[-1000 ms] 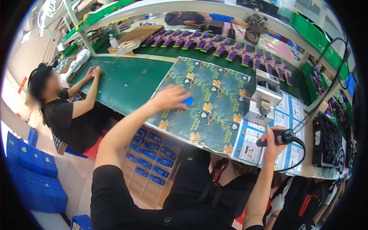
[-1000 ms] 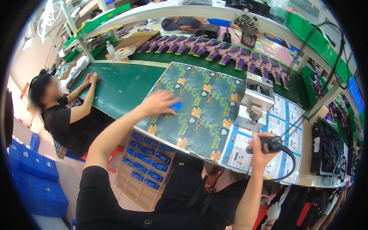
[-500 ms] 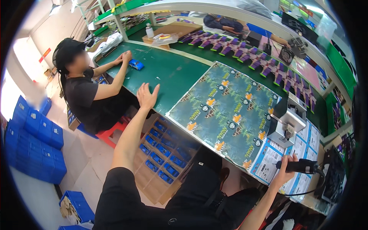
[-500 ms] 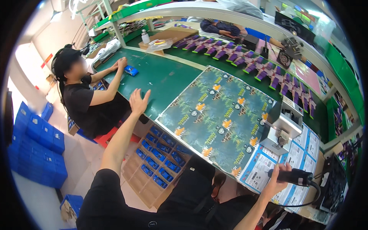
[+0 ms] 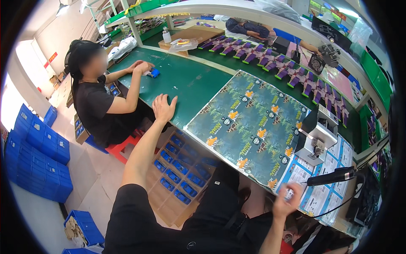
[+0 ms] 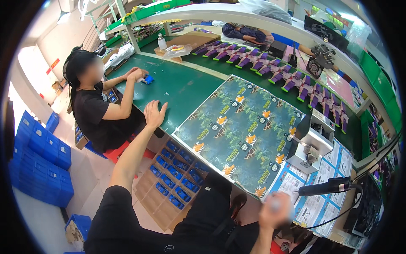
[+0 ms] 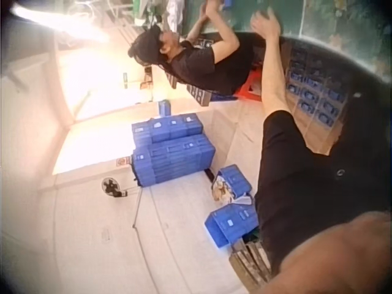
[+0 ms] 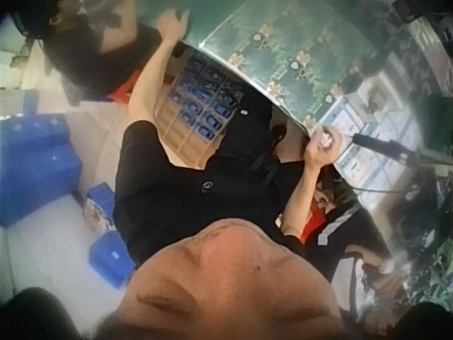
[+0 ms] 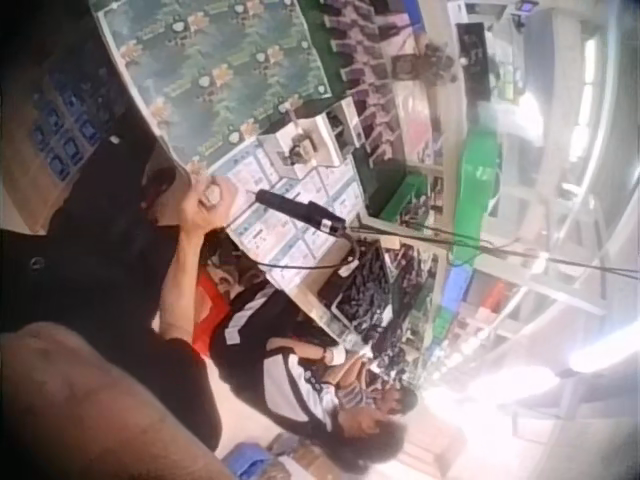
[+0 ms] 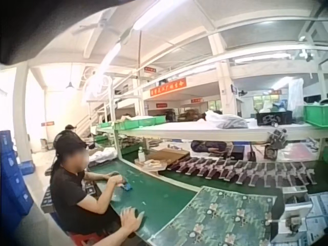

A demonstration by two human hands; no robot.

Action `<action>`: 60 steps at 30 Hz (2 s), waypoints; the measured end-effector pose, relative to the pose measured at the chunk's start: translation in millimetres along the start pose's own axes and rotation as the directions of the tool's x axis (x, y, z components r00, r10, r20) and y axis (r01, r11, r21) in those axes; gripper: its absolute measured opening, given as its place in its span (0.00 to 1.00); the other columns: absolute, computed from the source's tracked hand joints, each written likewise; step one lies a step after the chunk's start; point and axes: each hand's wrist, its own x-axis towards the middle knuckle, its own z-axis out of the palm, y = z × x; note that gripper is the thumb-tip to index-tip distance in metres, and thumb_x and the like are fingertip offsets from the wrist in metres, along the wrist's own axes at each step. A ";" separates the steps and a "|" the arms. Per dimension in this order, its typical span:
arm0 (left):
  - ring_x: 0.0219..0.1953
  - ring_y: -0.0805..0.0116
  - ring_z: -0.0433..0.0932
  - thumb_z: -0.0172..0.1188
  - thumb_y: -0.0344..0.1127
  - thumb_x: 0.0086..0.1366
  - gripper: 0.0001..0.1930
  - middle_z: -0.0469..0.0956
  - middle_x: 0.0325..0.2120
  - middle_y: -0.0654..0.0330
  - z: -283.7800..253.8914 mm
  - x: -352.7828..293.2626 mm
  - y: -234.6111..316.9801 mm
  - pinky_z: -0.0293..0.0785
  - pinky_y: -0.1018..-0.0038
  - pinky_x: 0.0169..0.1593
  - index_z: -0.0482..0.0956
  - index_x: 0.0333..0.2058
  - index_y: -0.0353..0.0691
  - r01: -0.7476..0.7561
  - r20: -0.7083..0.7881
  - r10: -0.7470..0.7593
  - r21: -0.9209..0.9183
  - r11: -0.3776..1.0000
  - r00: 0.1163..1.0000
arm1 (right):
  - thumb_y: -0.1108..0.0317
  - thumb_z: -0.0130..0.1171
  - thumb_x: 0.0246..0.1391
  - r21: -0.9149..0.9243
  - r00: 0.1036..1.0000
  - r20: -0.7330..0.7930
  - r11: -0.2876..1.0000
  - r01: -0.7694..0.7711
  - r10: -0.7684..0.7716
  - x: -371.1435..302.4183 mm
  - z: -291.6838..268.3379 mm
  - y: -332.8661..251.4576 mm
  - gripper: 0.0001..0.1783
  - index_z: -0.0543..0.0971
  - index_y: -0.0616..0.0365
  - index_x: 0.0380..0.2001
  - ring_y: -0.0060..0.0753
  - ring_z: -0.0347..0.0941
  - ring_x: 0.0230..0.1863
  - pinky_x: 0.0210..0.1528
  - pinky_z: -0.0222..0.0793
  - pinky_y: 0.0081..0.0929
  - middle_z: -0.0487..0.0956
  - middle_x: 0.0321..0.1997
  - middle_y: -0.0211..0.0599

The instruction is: The person assembles toy cars by fitting car bodies, chassis, and wheels together by hand, securing them with an electric screwdriver, and placing the finished cars onto the conveyor table.

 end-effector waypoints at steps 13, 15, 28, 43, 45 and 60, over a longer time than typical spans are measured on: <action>0.66 0.45 0.59 0.51 0.62 0.65 0.36 0.66 0.60 0.42 -3.7 -3.1 1.9 0.50 0.50 0.67 0.71 0.56 0.34 -0.027 0.073 0.018 0.128 0.991 0.997 | 0.71 0.65 0.53 0.285 0.840 0.542 0.943 -0.169 -0.014 134.3 201.7 -11.8 0.06 0.80 0.63 0.28 0.21 0.73 0.20 0.24 0.65 0.18 0.78 0.19 0.34; 0.65 0.45 0.60 0.51 0.62 0.65 0.35 0.67 0.60 0.43 -1.5 -2.4 3.0 0.51 0.51 0.67 0.71 0.56 0.34 -0.038 0.059 0.030 0.140 0.989 0.998 | 0.68 0.65 0.54 0.267 0.842 0.539 0.942 -0.205 0.031 134.7 224.2 9.1 0.09 0.80 0.63 0.27 0.22 0.74 0.19 0.24 0.66 0.21 0.79 0.19 0.36; 0.63 0.49 0.63 0.53 0.59 0.65 0.33 0.68 0.58 0.44 -5.4 -1.4 3.0 0.55 0.57 0.66 0.73 0.55 0.35 -0.016 0.085 0.000 0.185 0.983 0.996 | 0.60 0.63 0.55 0.379 0.862 0.483 0.852 -0.361 0.150 131.3 269.9 43.5 0.16 0.80 0.63 0.24 0.35 0.76 0.20 0.26 0.67 0.30 0.79 0.18 0.41; 0.56 0.46 0.71 0.58 0.49 0.65 0.27 0.74 0.52 0.45 69.4 13.7 198.4 0.68 0.59 0.58 0.72 0.54 0.32 -0.302 0.083 0.332 -0.254 0.919 0.940 | 0.61 0.63 0.58 0.498 0.847 0.395 0.692 -0.523 0.355 151.4 265.8 73.6 0.16 0.80 0.65 0.24 0.18 0.72 0.20 0.25 0.65 0.21 0.79 0.18 0.31; 0.56 0.47 0.71 0.61 0.49 0.63 0.27 0.74 0.52 0.45 93.2 5.6 257.0 0.67 0.59 0.59 0.74 0.52 0.33 -0.245 0.041 0.309 -0.518 0.820 0.950 | 0.61 0.62 0.59 0.536 0.855 0.353 0.666 -0.518 0.381 156.6 259.1 75.3 0.17 0.79 0.63 0.23 0.16 0.70 0.19 0.23 0.62 0.19 0.76 0.18 0.27; 0.50 0.46 0.74 0.65 0.36 0.52 0.18 0.79 0.42 0.47 107.2 -23.9 295.0 0.69 0.57 0.56 0.79 0.40 0.32 -0.429 -0.041 0.523 -0.628 0.650 0.852 | 0.60 0.58 0.64 0.363 0.831 0.400 0.766 -0.531 0.387 159.5 261.4 67.4 0.18 0.75 0.58 0.21 0.12 0.64 0.17 0.21 0.58 0.14 0.72 0.18 0.23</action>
